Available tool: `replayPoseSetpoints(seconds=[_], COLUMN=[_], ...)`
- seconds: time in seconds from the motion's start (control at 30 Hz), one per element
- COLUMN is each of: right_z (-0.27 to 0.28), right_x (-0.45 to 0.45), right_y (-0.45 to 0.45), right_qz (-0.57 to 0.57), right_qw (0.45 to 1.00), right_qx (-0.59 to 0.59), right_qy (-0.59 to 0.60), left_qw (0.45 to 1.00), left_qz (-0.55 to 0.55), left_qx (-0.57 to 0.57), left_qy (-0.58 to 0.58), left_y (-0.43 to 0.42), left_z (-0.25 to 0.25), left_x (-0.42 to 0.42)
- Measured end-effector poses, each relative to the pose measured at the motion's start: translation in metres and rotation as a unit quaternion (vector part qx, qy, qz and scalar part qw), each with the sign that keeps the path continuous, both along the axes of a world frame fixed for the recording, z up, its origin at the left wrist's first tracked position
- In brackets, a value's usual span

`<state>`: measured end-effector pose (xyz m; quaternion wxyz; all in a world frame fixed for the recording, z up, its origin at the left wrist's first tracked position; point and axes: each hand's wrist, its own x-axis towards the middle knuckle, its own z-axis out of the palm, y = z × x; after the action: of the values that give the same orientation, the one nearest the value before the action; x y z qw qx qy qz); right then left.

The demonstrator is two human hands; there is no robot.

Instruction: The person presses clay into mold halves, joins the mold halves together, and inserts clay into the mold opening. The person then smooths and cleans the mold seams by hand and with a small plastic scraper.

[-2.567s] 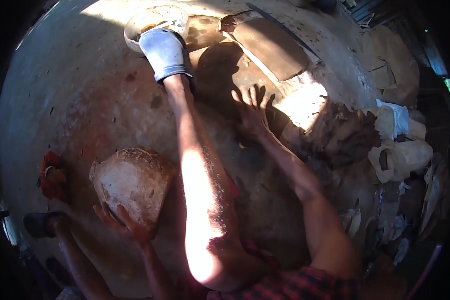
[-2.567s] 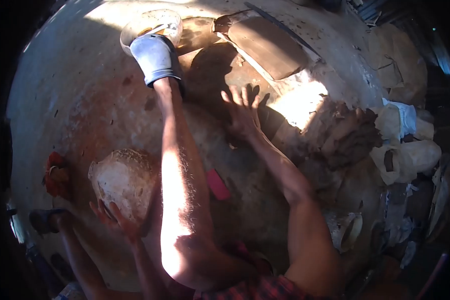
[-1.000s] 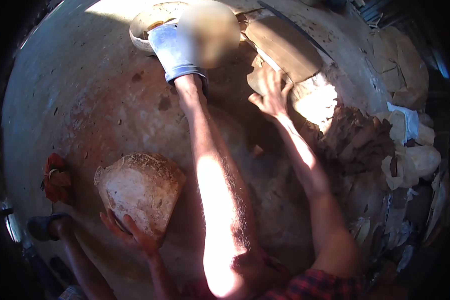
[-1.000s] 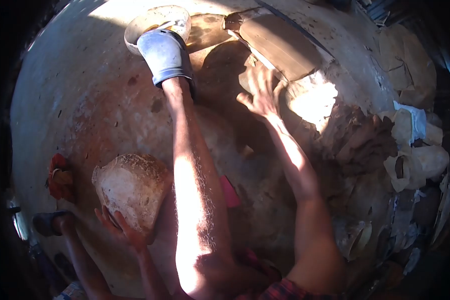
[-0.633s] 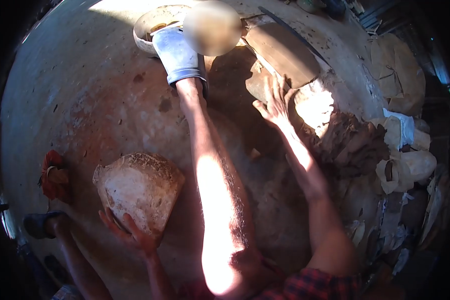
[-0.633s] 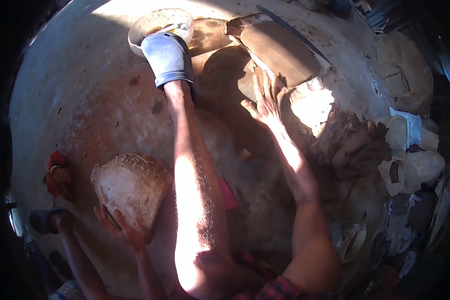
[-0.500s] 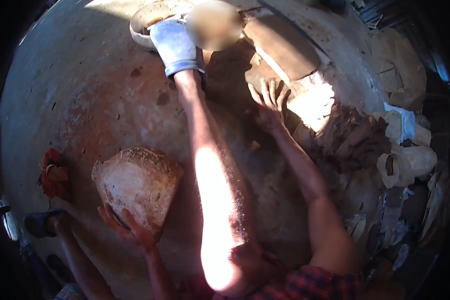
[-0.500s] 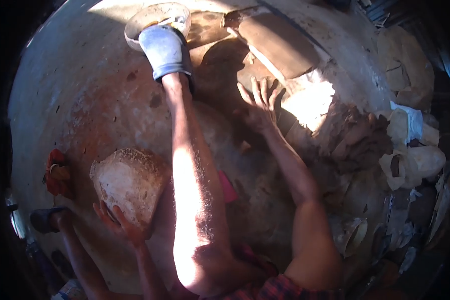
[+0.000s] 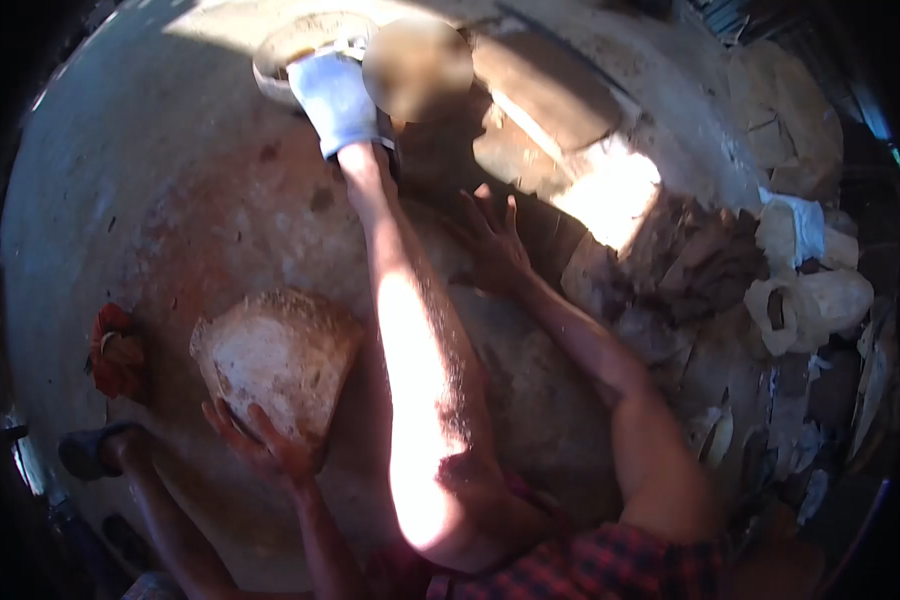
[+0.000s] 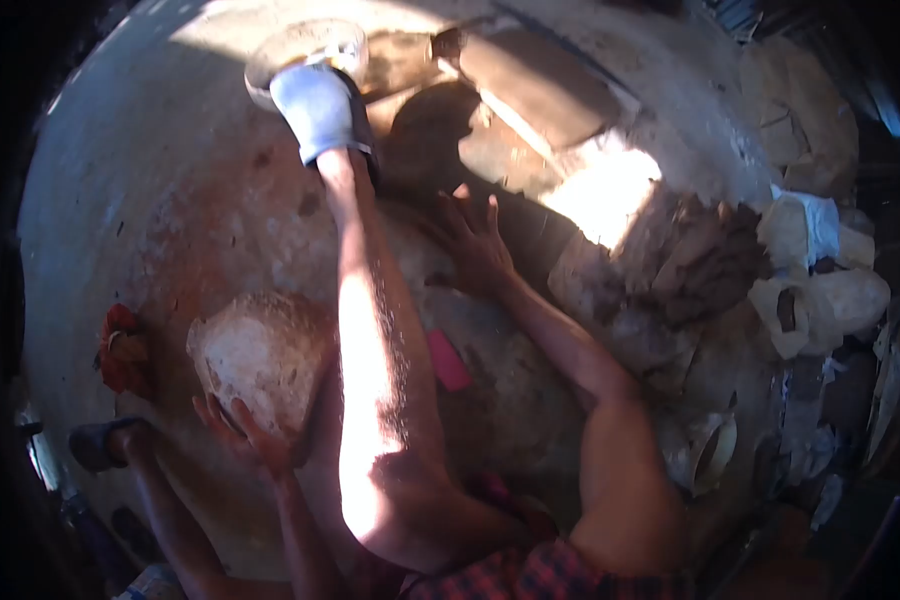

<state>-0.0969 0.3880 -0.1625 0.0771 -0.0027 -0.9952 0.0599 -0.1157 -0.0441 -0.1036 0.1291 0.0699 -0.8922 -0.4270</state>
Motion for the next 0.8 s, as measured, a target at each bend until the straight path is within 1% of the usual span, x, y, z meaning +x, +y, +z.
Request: replayPoseSetpoints(seconds=[0.03, 0.07, 0.1, 0.13, 0.17, 0.2, 0.23, 0.27, 0.3, 0.37, 0.4, 0.43, 0.5, 0.53, 0.57, 0.6, 0.67, 0.7, 0.77, 0.8], right_z=[-0.001, 0.008, 0.023, 0.041, 0.022, -0.006, -0.014, -0.013, -0.005, 0.017, 0.017, 0.012, -0.019, -0.018, -0.020, -0.006, 0.017, 0.008, -0.014, -0.007], right_x=[-0.003, 0.001, -0.003, -0.004, 0.002, 0.010, 0.003, 0.003, 0.001, -0.011, -0.015, -0.017, -0.016, -0.020, -0.013, -0.018, -0.027, -0.029, -0.025, -0.026], right_y=[0.003, -0.006, -0.007, -0.017, -0.022, -0.023, -0.013, -0.014, -0.014, -0.011, -0.002, 0.005, 0.014, 0.018, 0.019, 0.027, 0.039, 0.051, 0.059, 0.063], right_qz=[0.002, 0.014, 0.028, -0.003, -0.013, -0.011, 0.000, -0.021, -0.030, -0.077, -0.085, -0.102, -0.136, -0.119, -0.123, -0.146, -0.197, -0.199, -0.199, -0.190], right_qw=[1.000, 1.000, 1.000, 1.000, 1.000, 1.000, 1.000, 0.999, 0.999, 0.995, 0.990, 0.982, 0.990, 0.992, 0.992, 0.989, 0.977, 0.975, 0.978, 0.978], right_qx=[0.008, -0.003, -0.005, -0.019, -0.024, -0.023, -0.009, -0.015, -0.013, -0.051, -0.040, -0.059, 0.024, -0.003, -0.006, -0.014, -0.058, -0.040, 0.009, 0.009], right_qy=[0.009, -0.004, -0.011, 0.008, 0.006, -0.012, -0.020, -0.037, -0.033, 0.038, 0.107, 0.149, -0.005, -0.027, -0.030, 0.010, 0.062, 0.093, -0.056, -0.084], left_qw=[1.000, 0.999, 0.999, 1.000, 0.999, 0.999, 1.000, 0.999, 0.999, 0.999, 0.999, 0.999, 0.999, 0.999, 0.998, 0.998, 0.993, 0.994, 0.985, 0.984], left_qz=[0.002, -0.001, -0.007, -0.001, 0.000, -0.012, -0.014, -0.016, -0.025, -0.023, -0.027, -0.029, -0.029, -0.044, -0.062, -0.061, -0.094, -0.092, -0.172, -0.175], left_qx=[-0.001, -0.040, -0.031, 0.003, 0.030, 0.028, 0.003, -0.027, -0.023, -0.022, -0.027, -0.035, -0.034, -0.009, 0.008, 0.013, 0.070, 0.058, 0.007, 0.011], left_qy=[0.010, 0.003, 0.011, 0.018, 0.017, 0.016, 0.017, 0.014, 0.018, 0.016, 0.016, 0.007, 0.013, 0.020, 0.016, 0.019, 0.014, 0.011, 0.003, 0.012], left_y=[0.001, -0.001, 0.004, 0.005, -0.001, -0.007, -0.004, -0.005, -0.008, -0.008, -0.007, -0.007, -0.004, -0.005, -0.011, -0.008, -0.023, -0.034, -0.039, -0.036], left_z=[-0.003, -0.002, -0.006, -0.010, -0.010, -0.008, -0.010, -0.011, -0.010, -0.015, -0.014, -0.011, -0.004, -0.005, -0.003, -0.008, -0.011, -0.010, -0.008, -0.010], left_x=[-0.001, -0.001, -0.006, -0.007, -0.003, -0.001, -0.005, -0.005, -0.005, -0.007, -0.009, -0.006, -0.012, -0.015, -0.012, -0.015, -0.022, -0.024, -0.033, -0.039])
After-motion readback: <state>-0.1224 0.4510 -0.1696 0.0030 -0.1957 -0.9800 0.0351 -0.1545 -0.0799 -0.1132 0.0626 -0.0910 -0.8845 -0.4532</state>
